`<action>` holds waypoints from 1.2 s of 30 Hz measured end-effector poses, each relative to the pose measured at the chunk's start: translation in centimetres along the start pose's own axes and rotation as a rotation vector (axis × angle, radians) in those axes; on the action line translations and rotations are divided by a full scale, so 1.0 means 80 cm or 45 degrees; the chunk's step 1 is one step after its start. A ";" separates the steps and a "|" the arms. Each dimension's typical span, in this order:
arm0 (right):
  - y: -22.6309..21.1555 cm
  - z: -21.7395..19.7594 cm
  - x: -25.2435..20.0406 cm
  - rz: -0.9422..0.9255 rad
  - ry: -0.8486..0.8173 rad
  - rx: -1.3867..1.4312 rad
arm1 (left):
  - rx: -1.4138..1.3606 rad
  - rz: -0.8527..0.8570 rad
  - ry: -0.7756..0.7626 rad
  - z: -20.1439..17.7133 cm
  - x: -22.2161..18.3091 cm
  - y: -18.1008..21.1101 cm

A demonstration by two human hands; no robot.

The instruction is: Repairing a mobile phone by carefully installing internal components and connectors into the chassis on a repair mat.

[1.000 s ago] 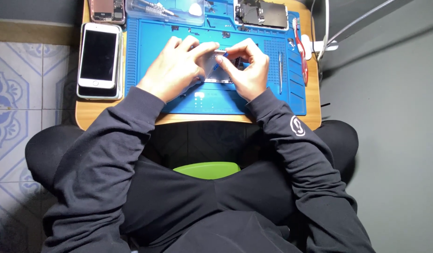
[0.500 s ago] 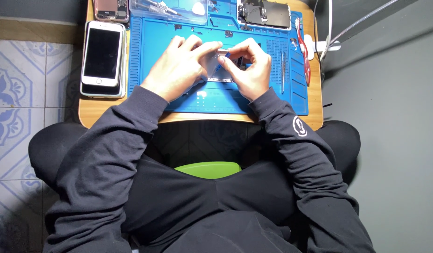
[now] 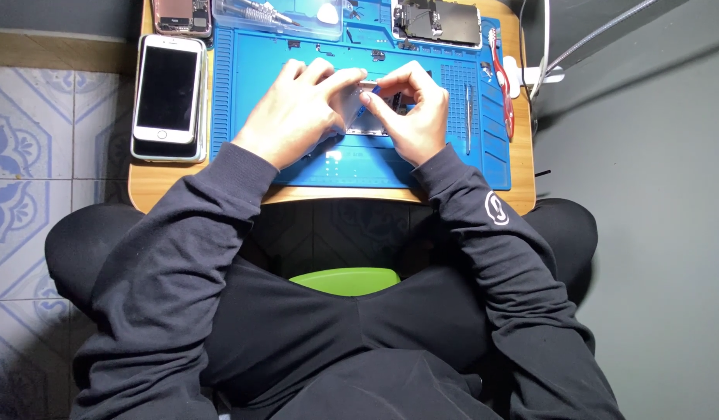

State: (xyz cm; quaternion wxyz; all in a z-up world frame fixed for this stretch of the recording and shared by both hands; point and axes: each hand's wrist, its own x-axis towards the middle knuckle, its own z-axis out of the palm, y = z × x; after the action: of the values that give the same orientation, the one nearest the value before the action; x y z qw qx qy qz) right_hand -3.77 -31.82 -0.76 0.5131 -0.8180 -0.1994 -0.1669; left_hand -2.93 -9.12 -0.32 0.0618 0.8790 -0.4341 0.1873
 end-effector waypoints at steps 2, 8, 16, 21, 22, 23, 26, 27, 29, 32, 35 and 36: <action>0.000 0.000 0.000 -0.002 0.000 0.007 | -0.020 -0.006 0.008 0.002 0.000 0.000; -0.008 0.000 0.002 -0.038 0.000 -0.026 | -0.013 -0.001 0.055 0.009 -0.002 -0.001; -0.005 0.001 0.000 -0.072 0.028 -0.057 | 0.003 0.011 0.044 0.003 -0.002 0.000; -0.005 0.001 0.001 -0.069 0.025 -0.055 | -0.017 0.011 0.040 0.002 -0.002 -0.001; -0.005 0.001 0.001 -0.061 0.023 -0.059 | -0.035 0.008 0.038 0.002 -0.002 -0.001; -0.005 0.001 0.001 -0.053 0.021 -0.064 | -0.052 0.005 0.036 0.002 -0.002 0.000; -0.007 0.001 0.001 -0.069 0.018 -0.061 | -0.027 0.011 0.045 0.001 -0.002 -0.001; -0.008 0.001 0.002 -0.069 0.018 -0.061 | -0.026 0.011 0.045 0.003 -0.003 -0.001; -0.010 0.001 0.002 -0.072 0.017 -0.074 | -0.044 0.007 0.065 0.006 -0.003 -0.001; -0.009 0.003 0.002 -0.067 0.025 -0.076 | -0.031 0.008 0.038 0.002 -0.002 0.000; -0.008 0.003 0.002 -0.066 0.027 -0.087 | -0.016 0.011 0.030 -0.002 -0.001 0.001; -0.008 0.003 0.002 -0.065 0.027 -0.086 | -0.018 0.011 0.029 -0.001 -0.001 0.001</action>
State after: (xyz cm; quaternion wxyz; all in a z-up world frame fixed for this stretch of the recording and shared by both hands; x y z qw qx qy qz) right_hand -3.97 -31.34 -0.27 0.4827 -0.8278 -0.2089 -0.1951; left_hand -3.08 -9.09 -0.31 0.0721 0.8745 -0.4383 0.1946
